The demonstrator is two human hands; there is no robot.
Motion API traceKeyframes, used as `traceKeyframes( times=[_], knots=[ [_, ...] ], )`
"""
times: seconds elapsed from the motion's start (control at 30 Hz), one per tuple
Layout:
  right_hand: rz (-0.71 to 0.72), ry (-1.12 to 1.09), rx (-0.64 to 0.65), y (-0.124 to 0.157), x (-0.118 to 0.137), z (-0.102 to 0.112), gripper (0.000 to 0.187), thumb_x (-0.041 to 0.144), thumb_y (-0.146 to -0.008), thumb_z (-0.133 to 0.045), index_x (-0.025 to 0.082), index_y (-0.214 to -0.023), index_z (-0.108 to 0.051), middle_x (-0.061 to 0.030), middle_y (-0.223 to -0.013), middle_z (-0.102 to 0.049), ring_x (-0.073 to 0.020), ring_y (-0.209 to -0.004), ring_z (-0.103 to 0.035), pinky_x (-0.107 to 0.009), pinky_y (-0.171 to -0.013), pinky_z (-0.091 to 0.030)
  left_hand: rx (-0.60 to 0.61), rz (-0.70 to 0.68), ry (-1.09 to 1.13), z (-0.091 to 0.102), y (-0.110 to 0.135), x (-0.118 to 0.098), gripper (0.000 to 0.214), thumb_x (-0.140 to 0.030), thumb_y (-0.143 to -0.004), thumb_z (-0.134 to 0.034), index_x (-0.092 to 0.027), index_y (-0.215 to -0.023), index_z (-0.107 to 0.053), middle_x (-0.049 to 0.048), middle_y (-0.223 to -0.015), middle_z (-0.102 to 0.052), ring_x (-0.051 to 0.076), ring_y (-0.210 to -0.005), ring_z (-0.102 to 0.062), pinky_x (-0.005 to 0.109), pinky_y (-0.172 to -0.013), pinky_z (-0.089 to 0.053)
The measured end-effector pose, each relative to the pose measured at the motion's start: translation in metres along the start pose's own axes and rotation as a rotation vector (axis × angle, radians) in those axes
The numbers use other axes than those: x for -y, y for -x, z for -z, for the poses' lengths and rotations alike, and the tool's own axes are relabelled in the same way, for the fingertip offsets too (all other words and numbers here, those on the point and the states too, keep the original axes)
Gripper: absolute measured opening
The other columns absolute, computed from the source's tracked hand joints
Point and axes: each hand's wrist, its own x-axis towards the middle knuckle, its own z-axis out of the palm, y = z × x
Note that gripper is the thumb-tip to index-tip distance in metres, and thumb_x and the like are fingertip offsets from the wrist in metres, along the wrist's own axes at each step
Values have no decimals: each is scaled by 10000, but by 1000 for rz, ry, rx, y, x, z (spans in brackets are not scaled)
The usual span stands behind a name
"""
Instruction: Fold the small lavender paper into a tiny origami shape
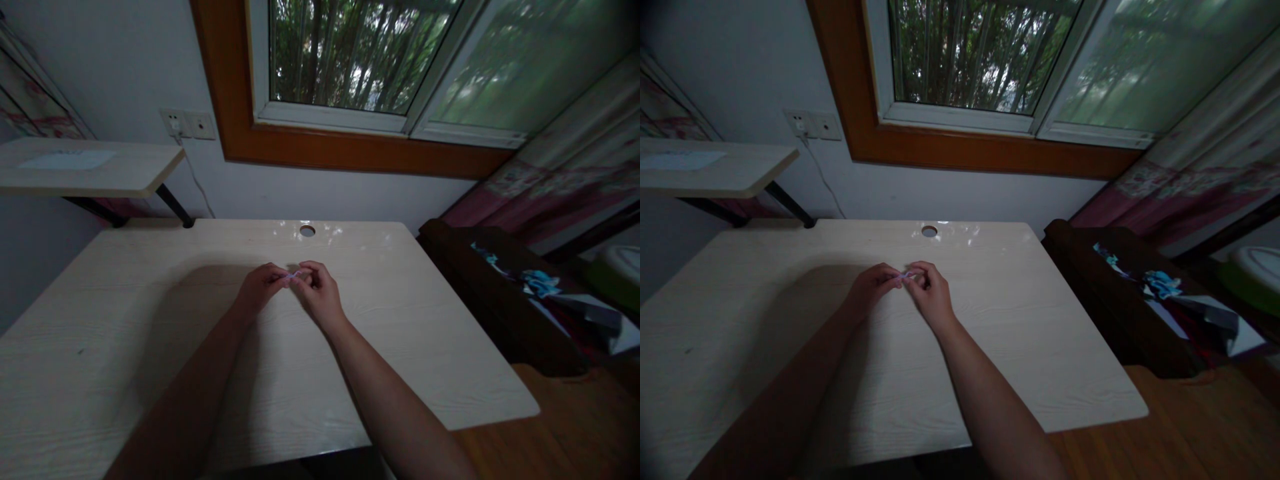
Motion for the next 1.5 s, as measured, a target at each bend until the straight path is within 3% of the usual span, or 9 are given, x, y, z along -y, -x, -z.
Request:
traceKeyframes(
  times=[0.27,0.6,0.97,1.37,1.5],
  knots=[
    [-66,-89,12,-1,-4,-1,344,351,-774,-723,239,-1075,-597,10,-850,-672,-111,-565,-451,-251,-557,-409,35,120,130,-6,2,14,198,-377,-813,-687,-190,-878,-699,20,-715,-742,170,-676,-697,262,-646,-526],
    [-128,-227,16,-4,-9,-3,366,324,-749,-755,226,-1039,-555,30,-797,-660,-88,-529,-397,-225,-509,-327,78,163,173,-1,3,0,183,-361,-811,-665,-181,-822,-695,17,-679,-729,166,-654,-695,267,-649,-539],
    [-122,-158,71,-3,-11,-3,360,335,-758,-727,224,-1056,-557,17,-799,-662,-107,-567,-467,-241,-554,-389,82,181,206,-2,5,10,162,-331,-803,-664,-171,-784,-682,5,-612,-680,142,-585,-651,246,-602,-517],
    [-173,-236,-26,-6,-8,-3,363,363,-712,-756,219,-973,-549,33,-739,-649,-92,-524,-414,-220,-509,-319,-35,84,272,-9,1,14,237,-324,-756,-726,-190,-944,-671,43,-879,-742,167,-795,-704,286,-755,-566],
    [-153,-234,-23,-6,-8,-3,353,348,-725,-752,214,-981,-550,32,-746,-638,-88,-526,-396,-220,-507,-308,-78,100,262,-8,2,7,286,-303,-726,-757,-191,-965,-650,31,-856,-734,169,-786,-713,296,-768,-576]
  ],
)
